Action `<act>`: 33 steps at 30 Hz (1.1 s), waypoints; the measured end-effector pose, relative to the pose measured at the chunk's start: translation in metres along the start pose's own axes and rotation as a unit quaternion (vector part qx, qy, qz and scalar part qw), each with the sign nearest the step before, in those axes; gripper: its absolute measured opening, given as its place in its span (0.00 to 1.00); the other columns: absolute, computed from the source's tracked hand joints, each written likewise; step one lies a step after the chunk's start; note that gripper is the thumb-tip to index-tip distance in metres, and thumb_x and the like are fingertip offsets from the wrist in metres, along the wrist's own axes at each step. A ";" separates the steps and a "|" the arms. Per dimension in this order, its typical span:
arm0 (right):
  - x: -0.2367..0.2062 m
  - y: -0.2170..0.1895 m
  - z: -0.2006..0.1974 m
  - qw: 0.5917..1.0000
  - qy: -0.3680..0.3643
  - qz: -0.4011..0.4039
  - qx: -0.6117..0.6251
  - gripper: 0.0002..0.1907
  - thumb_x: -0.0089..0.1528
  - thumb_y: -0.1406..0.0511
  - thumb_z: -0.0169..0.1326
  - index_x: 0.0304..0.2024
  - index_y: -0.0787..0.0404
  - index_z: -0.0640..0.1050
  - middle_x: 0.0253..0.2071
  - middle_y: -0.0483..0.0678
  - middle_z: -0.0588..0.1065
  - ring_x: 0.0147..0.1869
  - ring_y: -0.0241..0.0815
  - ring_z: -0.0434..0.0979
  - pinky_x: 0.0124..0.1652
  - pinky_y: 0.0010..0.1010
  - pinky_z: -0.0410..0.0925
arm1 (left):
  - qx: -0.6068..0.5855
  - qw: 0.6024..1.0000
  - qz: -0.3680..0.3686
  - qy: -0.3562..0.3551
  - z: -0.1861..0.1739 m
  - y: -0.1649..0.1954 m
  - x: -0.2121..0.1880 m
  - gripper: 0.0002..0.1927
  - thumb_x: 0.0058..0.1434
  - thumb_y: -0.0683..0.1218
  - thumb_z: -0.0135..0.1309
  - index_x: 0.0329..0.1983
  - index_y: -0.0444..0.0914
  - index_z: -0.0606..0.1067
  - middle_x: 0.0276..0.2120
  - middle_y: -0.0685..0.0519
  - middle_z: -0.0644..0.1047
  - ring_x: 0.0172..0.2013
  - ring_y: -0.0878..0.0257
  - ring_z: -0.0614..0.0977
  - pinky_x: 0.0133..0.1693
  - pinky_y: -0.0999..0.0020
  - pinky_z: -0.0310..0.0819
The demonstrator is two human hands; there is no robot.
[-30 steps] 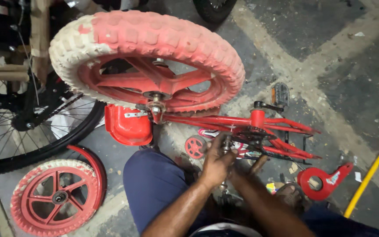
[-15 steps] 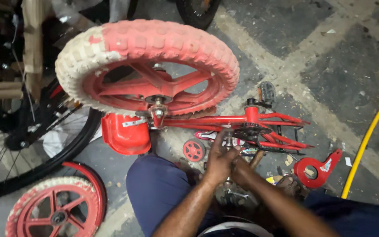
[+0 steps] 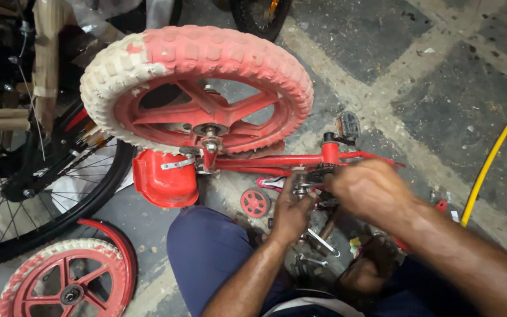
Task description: The person removes a bicycle pedal from the crank arm using a wrench, then installs a new pedal and tightens it. The person uses a wrench to loosen and tighten the pedal bolt on the crank arm of a red bicycle.
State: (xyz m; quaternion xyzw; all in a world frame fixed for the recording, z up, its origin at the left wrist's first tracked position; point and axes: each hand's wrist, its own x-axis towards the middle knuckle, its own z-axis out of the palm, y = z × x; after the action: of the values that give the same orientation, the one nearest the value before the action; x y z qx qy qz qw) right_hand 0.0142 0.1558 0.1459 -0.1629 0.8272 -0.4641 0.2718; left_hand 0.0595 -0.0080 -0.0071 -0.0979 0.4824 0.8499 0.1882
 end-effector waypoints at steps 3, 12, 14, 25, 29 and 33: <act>0.023 -0.019 0.020 0.782 -0.095 -0.050 -0.614 0.07 0.57 0.63 0.54 0.26 0.54 0.82 0.28 0.47 0.79 0.33 0.45 0.81 0.32 0.39 0.72 | 0.010 0.997 0.069 -0.013 0.001 0.001 0.000 0.33 0.59 0.31 0.44 0.69 0.40 0.62 0.42 0.62 0.78 0.36 0.78 0.78 0.37 0.82 0.73; -0.005 0.033 0.037 0.831 0.159 -0.097 -0.524 0.03 0.51 0.66 0.58 0.26 0.59 0.78 0.24 0.51 0.76 0.28 0.53 0.79 0.30 0.43 0.72 | 0.001 1.000 0.012 0.006 -0.008 -0.005 0.002 0.31 0.63 0.33 0.51 0.70 0.40 0.63 0.39 0.53 0.79 0.23 0.73 0.69 0.22 0.77 0.59; -0.003 0.063 0.041 0.840 0.244 -0.136 -0.465 0.08 0.54 0.64 0.61 0.23 0.59 0.77 0.22 0.52 0.75 0.26 0.55 0.78 0.27 0.45 0.69 | -0.015 0.999 0.037 -0.005 -0.008 -0.006 0.007 0.32 0.64 0.34 0.53 0.71 0.39 0.62 0.41 0.53 0.78 0.30 0.72 0.73 0.29 0.76 0.66; 0.001 0.128 0.077 0.887 0.220 0.163 -0.371 0.20 0.59 0.49 0.61 0.32 0.58 0.83 0.26 0.57 0.79 0.30 0.58 0.81 0.34 0.50 0.72 | -0.060 0.996 0.059 -0.032 0.004 0.005 -0.002 0.31 0.64 0.34 0.50 0.71 0.36 0.61 0.48 0.50 0.79 0.43 0.64 0.80 0.45 0.70 0.77; 0.006 0.125 0.085 0.885 0.302 0.098 -0.339 0.15 0.56 0.54 0.61 0.34 0.57 0.84 0.25 0.57 0.79 0.28 0.60 0.79 0.31 0.52 0.71 | -0.028 0.998 0.054 -0.011 0.003 0.006 -0.003 0.30 0.65 0.34 0.51 0.72 0.35 0.63 0.46 0.50 0.77 0.38 0.67 0.74 0.37 0.72 0.68; 0.005 0.145 0.088 0.879 0.354 0.020 -0.319 0.13 0.56 0.56 0.61 0.33 0.57 0.83 0.25 0.56 0.78 0.28 0.60 0.79 0.30 0.51 0.71 | 0.023 0.997 0.080 -0.007 0.001 0.000 -0.001 0.29 0.65 0.33 0.50 0.70 0.35 0.63 0.48 0.53 0.78 0.43 0.72 0.78 0.43 0.76 0.73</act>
State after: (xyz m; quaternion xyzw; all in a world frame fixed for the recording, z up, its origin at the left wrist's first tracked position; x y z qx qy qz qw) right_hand 0.0605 0.1685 -0.0167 -0.0488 0.9747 -0.1958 -0.0965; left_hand 0.0601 -0.0079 -0.0062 -0.0484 0.5066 0.8516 0.1256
